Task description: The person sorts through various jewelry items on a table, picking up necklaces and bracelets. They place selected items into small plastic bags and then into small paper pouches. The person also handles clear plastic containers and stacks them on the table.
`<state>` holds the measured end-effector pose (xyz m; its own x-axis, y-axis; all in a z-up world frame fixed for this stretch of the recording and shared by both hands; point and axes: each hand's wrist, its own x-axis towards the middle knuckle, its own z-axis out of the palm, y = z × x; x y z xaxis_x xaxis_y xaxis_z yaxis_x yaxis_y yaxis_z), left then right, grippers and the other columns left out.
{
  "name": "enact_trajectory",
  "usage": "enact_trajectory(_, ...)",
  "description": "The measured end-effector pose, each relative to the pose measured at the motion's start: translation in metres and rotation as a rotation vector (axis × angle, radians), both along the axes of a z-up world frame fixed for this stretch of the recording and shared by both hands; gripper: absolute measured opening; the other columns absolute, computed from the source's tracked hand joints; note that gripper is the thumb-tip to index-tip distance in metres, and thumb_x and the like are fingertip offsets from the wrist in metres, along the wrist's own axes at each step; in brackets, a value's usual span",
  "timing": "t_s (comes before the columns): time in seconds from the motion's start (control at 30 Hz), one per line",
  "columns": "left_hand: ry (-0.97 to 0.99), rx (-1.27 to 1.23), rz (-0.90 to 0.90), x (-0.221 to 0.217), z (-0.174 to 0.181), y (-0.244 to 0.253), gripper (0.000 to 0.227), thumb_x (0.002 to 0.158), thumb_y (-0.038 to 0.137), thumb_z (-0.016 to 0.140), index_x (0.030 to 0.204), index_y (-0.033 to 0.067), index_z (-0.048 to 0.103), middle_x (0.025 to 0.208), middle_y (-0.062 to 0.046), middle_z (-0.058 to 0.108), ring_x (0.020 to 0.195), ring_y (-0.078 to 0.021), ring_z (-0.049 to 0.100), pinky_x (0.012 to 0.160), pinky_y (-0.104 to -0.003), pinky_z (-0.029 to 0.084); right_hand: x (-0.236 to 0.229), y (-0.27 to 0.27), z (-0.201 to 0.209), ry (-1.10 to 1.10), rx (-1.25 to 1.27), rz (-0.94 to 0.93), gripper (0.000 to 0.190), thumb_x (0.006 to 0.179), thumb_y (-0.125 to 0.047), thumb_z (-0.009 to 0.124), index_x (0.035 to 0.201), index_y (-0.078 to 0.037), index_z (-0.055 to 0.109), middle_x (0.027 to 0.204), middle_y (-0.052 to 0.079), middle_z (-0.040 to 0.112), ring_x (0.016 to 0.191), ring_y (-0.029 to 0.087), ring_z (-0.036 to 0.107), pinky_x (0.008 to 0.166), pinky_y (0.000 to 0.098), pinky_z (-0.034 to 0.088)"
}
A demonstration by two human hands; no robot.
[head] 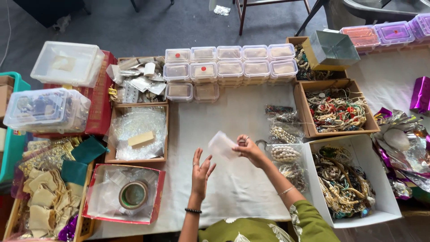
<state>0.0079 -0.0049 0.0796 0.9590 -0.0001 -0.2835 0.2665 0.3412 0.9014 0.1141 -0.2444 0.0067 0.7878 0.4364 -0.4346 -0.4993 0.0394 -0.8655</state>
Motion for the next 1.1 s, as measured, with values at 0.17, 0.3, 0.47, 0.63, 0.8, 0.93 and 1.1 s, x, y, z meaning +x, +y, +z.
enact_trajectory(0.17,0.105,-0.072,0.156,-0.032,-0.055,0.003,0.067,0.095,0.033,0.058,0.156,0.016,0.034,0.153,-0.007,0.044,0.132,-0.024,0.053,0.105,-0.046,0.049,0.064,0.068,0.006,0.295,0.358,-0.499,0.063,0.07,-0.011,0.077,0.121,-0.026,0.044,0.111,0.006,0.064,0.1,0.022,0.069,0.086,0.0431,0.064)
enact_trajectory(0.3,0.361,-0.015,0.008,-0.07,-0.109,0.0,0.053,0.095,0.036,0.058,0.145,0.0178,0.053,0.138,-0.004,0.061,0.118,-0.0194,0.06,0.093,-0.037,0.051,0.123,0.117,-0.019,0.201,0.357,-0.602,0.076,0.078,-0.011,0.086,0.139,-0.01,0.04,0.121,0.006,0.06,0.103,0.019,0.064,0.087,0.0374,0.06)
enact_trajectory(0.47,0.49,-0.088,0.026,-0.088,-0.147,0.009,0.05,0.095,0.034,0.059,0.143,0.0191,0.056,0.131,-0.003,0.063,0.112,-0.0187,0.061,0.088,-0.036,0.051,0.166,0.16,0.008,0.147,0.069,-0.811,0.099,0.071,-0.001,0.087,0.144,-0.02,0.023,0.121,0.007,0.058,0.101,0.02,0.061,0.084,0.0343,0.057)
enact_trajectory(0.63,0.519,-0.129,0.128,-0.087,-0.179,0.035,0.05,0.094,0.029,0.059,0.143,0.0199,0.055,0.13,-0.003,0.063,0.11,-0.0195,0.063,0.086,-0.038,0.052,0.199,0.173,-0.041,0.096,0.35,-0.914,0.084,0.079,0.008,0.067,0.148,-0.012,0.025,0.124,0.012,0.055,0.107,0.021,0.063,0.099,0.0407,0.055)
enact_trajectory(0.8,0.463,-0.094,0.159,-0.056,-0.136,0.055,0.052,0.094,0.028,0.058,0.145,0.0181,0.055,0.133,-0.004,0.063,0.112,-0.018,0.06,0.09,-0.037,0.051,0.248,0.182,-0.118,0.298,0.612,-0.915,0.05,0.078,0.012,0.058,0.117,-0.008,0.033,0.112,0.016,0.048,0.097,0.024,0.057,0.108,0.0463,0.05)
enact_trajectory(0.93,0.405,-0.042,0.175,-0.036,-0.095,0.058,0.054,0.093,0.028,0.057,0.146,0.0146,0.055,0.135,-0.005,0.062,0.116,-0.0188,0.059,0.092,-0.037,0.05,0.255,0.177,-0.079,0.519,0.707,-0.907,0.017,0.08,0.011,0.057,0.091,0.007,0.046,0.106,0.019,0.049,0.094,0.027,0.056,0.113,0.044,0.051)
enact_trajectory(1.1,0.406,-0.059,0.142,-0.039,-0.128,0.056,0.053,0.093,0.026,0.055,0.146,0.0148,0.055,0.137,-0.005,0.061,0.117,-0.0186,0.059,0.093,-0.038,0.05,0.194,0.151,-0.187,-0.131,0.054,-0.543,0.039,0.086,-0.003,0.062,0.117,0.003,0.039,0.123,0.021,0.042,0.118,0.033,0.044,0.11,0.0485,0.036)
